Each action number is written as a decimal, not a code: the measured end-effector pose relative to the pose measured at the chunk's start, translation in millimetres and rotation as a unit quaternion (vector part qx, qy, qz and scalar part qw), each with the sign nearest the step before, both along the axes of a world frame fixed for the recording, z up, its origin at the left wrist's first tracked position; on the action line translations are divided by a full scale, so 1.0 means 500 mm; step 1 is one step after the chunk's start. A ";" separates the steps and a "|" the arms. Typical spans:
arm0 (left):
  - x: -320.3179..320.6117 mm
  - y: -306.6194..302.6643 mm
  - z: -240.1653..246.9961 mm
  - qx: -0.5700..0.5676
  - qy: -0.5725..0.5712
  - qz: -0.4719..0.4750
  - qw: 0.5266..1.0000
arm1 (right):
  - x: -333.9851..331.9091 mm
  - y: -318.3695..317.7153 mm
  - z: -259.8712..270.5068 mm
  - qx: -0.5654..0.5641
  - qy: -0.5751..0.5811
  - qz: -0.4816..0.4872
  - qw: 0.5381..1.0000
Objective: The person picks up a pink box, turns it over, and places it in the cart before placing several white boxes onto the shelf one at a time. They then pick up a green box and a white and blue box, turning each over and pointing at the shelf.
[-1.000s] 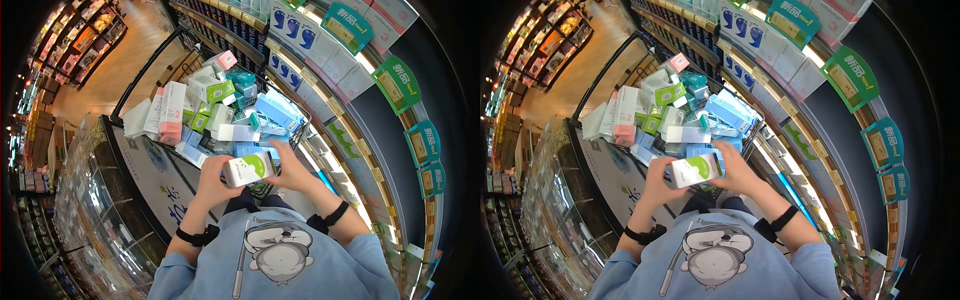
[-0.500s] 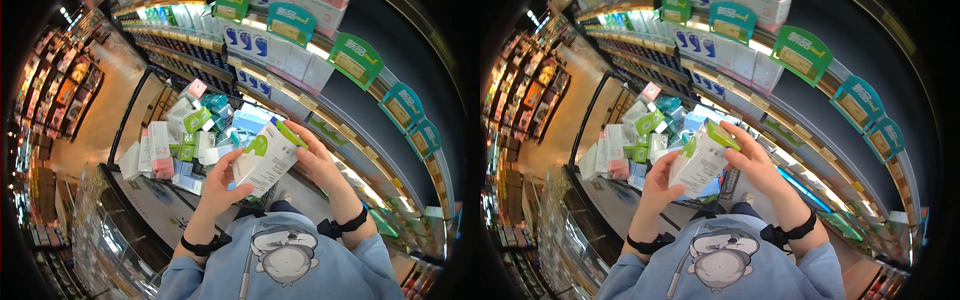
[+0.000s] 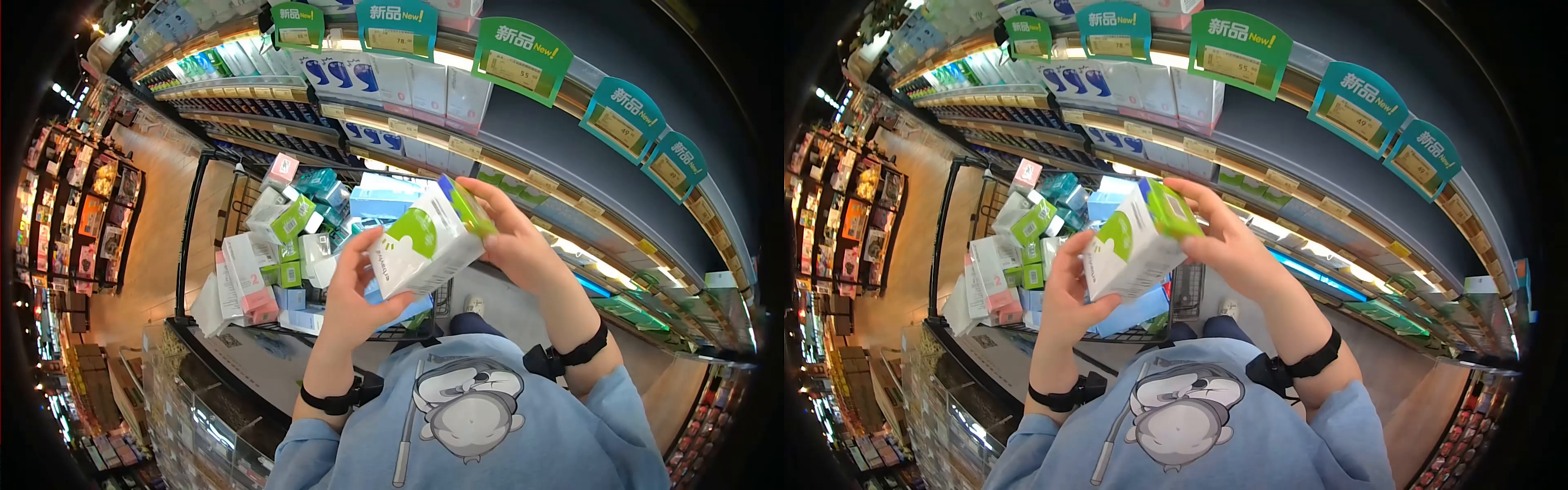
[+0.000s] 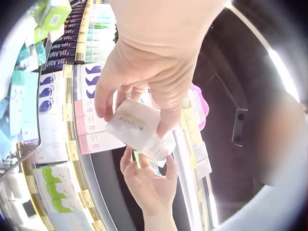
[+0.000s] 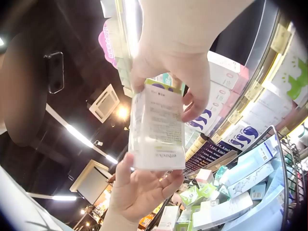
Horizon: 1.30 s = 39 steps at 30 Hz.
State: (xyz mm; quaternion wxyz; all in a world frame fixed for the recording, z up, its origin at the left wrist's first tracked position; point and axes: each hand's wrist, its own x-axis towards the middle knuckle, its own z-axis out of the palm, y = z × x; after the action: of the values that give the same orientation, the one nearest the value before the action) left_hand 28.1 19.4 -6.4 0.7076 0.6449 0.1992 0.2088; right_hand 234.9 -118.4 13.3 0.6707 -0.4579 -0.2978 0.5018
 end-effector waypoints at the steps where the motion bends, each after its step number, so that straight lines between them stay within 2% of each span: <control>1: 0.001 0.005 0.003 0.110 -0.002 0.043 0.993 | 0.001 -0.004 0.000 0.031 0.043 0.034 0.998; 2: 0.002 0.008 0.014 0.185 -0.001 0.059 0.981 | 0.003 -0.011 0.011 0.012 0.068 0.064 0.996; 3: 0.002 0.015 0.016 0.187 -0.001 0.057 0.981 | 0.002 -0.014 0.015 0.014 0.070 0.062 0.996; 5: 0.000 0.030 0.017 0.281 -0.018 0.056 0.958 | -0.003 -0.018 0.016 0.002 0.116 0.075 0.990; 8: -0.003 0.041 0.029 0.325 0.004 0.044 0.945 | 0.005 -0.022 -0.015 0.046 0.177 0.084 0.980; 12: 0.016 0.040 0.024 0.328 -0.011 0.051 0.943 | 0.001 -0.011 -0.012 -0.001 0.101 0.061 0.993; 14: 0.033 0.023 0.030 0.264 0.046 0.134 0.954 | -0.003 -0.003 -0.033 0.068 0.031 -0.010 0.997; 15: 0.036 0.021 0.027 0.266 0.042 0.138 0.953 | -0.003 -0.001 -0.028 0.071 0.027 -0.006 0.997; 17: 0.036 0.020 0.009 0.013 0.027 0.080 0.996 | -0.005 0.004 -0.019 0.117 0.003 0.002 0.993; 19: 0.032 0.029 0.028 -0.019 0.030 0.055 0.998 | -0.005 0.008 -0.020 0.150 -0.036 0.003 0.988; 21: 0.032 0.029 0.065 -0.259 0.014 0.001 0.966 | -0.010 0.006 -0.013 0.138 -0.058 -0.009 0.989; 22: 0.034 0.028 0.068 -0.259 0.014 0.004 0.966 | -0.011 0.008 -0.016 0.138 -0.058 -0.007 0.989; 24: 0.041 0.024 0.071 -0.348 -0.048 -0.009 0.936 | -0.009 0.015 -0.024 0.173 -0.108 0.004 0.979; 29: 0.060 0.025 0.068 -0.358 -0.062 0.039 0.931 | 0.006 0.015 -0.019 0.198 -0.200 0.033 0.959; 31: 0.062 0.035 0.049 -0.361 -0.089 0.045 0.927 | 0.024 0.008 0.003 0.189 -0.379 0.086 0.902; 33: 0.063 0.049 0.015 -0.331 -0.209 0.001 0.920 | 0.018 0.007 0.016 0.205 -0.365 0.112 0.901; 34: 0.059 0.064 -0.007 -0.328 -0.207 0.005 0.922 | 0.006 0.005 0.019 0.179 -0.203 0.092 0.958; 35: 0.052 0.080 -0.030 -0.317 -0.225 -0.013 0.921 | -0.004 0.003 0.021 0.146 -0.034 0.069 0.986; 36: 0.049 0.088 -0.032 -0.307 -0.241 -0.031 0.920 | -0.004 0.010 0.025 0.088 0.051 0.044 0.994; 39: 0.055 0.100 -0.023 -0.300 -0.240 -0.053 0.922 | 0.015 0.011 0.037 0.001 0.141 0.108 0.984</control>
State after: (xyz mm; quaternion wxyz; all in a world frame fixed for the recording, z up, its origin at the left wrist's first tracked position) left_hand 55.5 69.3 -17.7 0.9047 0.3421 0.0424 0.2504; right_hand 242.5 -113.0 31.6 0.6479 -0.3472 -0.2487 0.6308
